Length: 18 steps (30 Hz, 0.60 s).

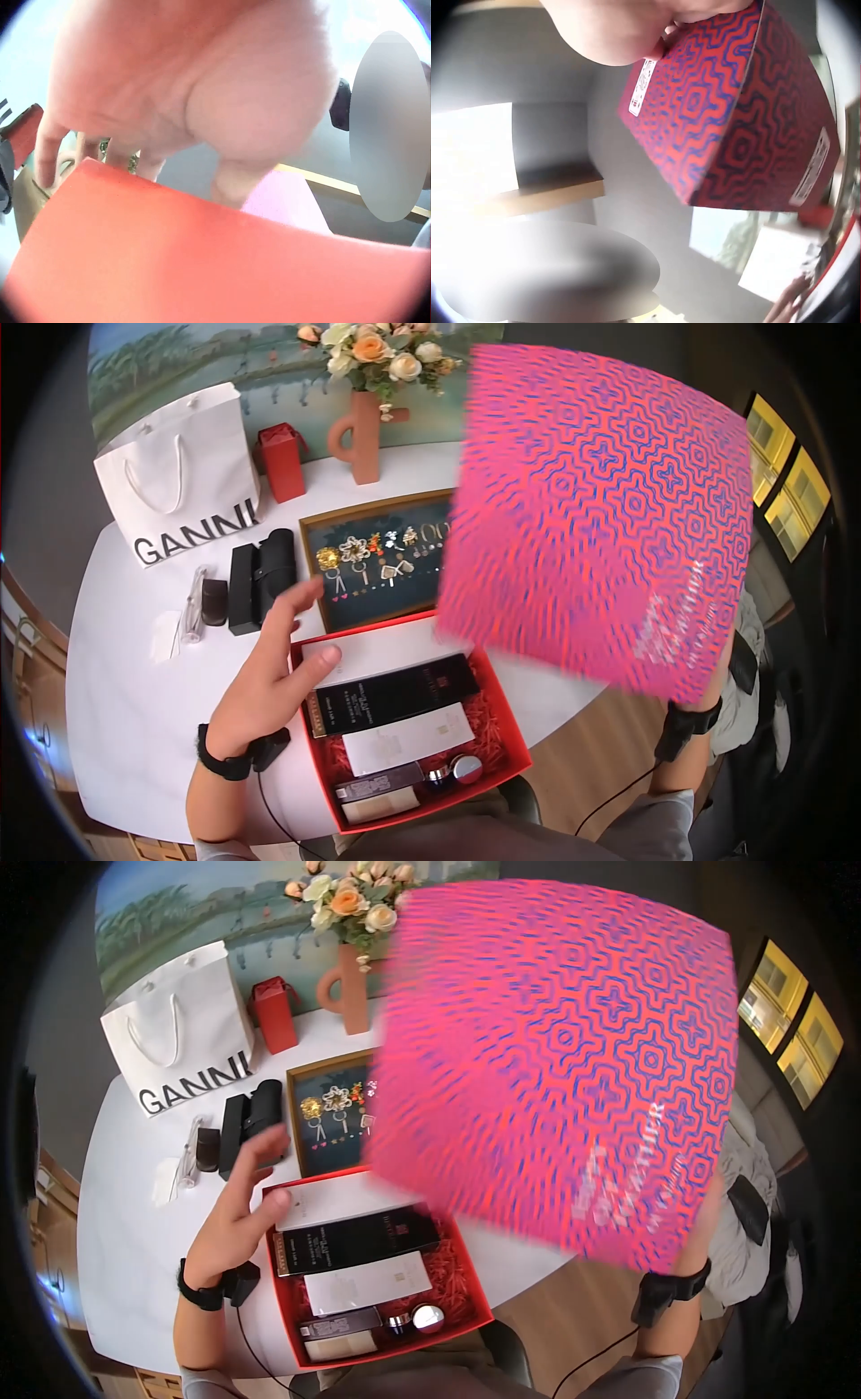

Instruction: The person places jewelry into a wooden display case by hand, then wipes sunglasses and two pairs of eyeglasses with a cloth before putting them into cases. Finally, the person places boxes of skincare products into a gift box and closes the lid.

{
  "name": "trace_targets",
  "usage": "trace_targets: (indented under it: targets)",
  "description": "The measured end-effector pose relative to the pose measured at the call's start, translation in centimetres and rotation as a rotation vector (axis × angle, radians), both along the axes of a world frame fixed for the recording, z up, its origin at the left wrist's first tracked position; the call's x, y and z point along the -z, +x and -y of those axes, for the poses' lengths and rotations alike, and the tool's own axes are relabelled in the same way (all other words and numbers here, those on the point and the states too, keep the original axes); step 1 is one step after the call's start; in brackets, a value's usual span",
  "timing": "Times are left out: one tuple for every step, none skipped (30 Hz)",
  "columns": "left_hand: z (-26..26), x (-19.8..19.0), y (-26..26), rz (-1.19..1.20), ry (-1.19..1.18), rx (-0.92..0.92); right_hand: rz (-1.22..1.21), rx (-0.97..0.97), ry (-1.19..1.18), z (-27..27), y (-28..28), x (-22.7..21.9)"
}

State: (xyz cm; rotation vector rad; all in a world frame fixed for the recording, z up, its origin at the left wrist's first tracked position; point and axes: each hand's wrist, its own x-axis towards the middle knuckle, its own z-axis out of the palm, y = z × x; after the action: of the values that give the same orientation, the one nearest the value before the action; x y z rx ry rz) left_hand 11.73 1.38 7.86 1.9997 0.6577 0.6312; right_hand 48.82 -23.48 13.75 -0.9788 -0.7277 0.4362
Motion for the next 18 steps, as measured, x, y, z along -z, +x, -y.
trace_targets:
  targets:
    - [0.2,0.1,0.1,0.221,-0.054,-0.035,-0.055,-0.090,-0.049,-0.6,-1.1,0.8]
    - [0.4,-0.3,-0.3,0.347,-0.211,0.061,-0.110,-0.179,-0.100,-1.5,-2.3,1.6]
    - [1.2,-0.5,-0.3,0.507,-0.353,0.079,-0.166,-0.268,-0.152,-2.4,-3.7,2.5]
    - [2.4,-0.9,-0.1,0.665,-0.494,0.098,-0.223,-0.358,-0.202,-3.3,-5.1,3.3]
    - [3.8,-1.7,-0.4,0.805,-0.791,0.066,-0.281,-0.447,-0.249,-4.1,-6.2,4.0]
    - [4.4,-2.2,-0.7,0.798,-0.784,0.059,-0.340,-0.537,-0.291,-4.5,-7.2,4.6]
    - [4.8,-2.6,-0.9,0.688,-0.769,-0.002,-0.348,-0.546,-0.283,-4.7,-7.8,5.1]
    - [5.2,-2.9,-1.1,0.577,-0.754,-0.063,-0.386,-0.512,-0.320,-4.9,-8.4,5.5]
    - [5.8,-3.2,-1.4,0.606,-0.835,-0.098,-0.425,-0.476,-0.359,-5.1,-9.0,5.8]
    - [6.4,-3.3,-2.0,0.594,-0.840,-0.107,-0.439,-0.479,-0.363,-5.2,-9.5,5.7]
    - [7.0,-3.3,-2.8,0.472,-0.824,-0.138,-0.282,-0.467,-0.409,-5.1,-10.1,5.2]
    - [7.7,-3.5,-3.6,0.350,-0.804,-0.166,-0.122,-0.455,-0.452,-5.0,-10.6,4.7]
    - [8.5,-3.7,-4.4,0.240,-0.736,-0.169,-0.068,-0.461,-0.549,-4.9,-11.0,4.4]
    - [9.3,-3.8,-4.7,0.233,-0.734,-0.177,-0.075,-0.468,-0.546,-4.9,-11.3,5.0]
    - [10.0,-3.8,-5.0,0.184,-0.698,-0.204,-0.074,-0.528,-0.465,-5.0,-11.5,5.9]
    - [10.4,-3.9,-5.0,0.131,-0.663,-0.232,-0.076,-0.586,-0.384,-5.2,-11.6,6.7]
    - [10.6,-3.9,-4.8,0.110,-0.653,-0.253,-0.127,-0.610,-0.432,-5.3,-11.5,7.4]
    - [10.5,-3.6,-4.5,0.093,-0.651,-0.261,-0.144,-0.616,-0.428,-5.5,-11.2,8.3]
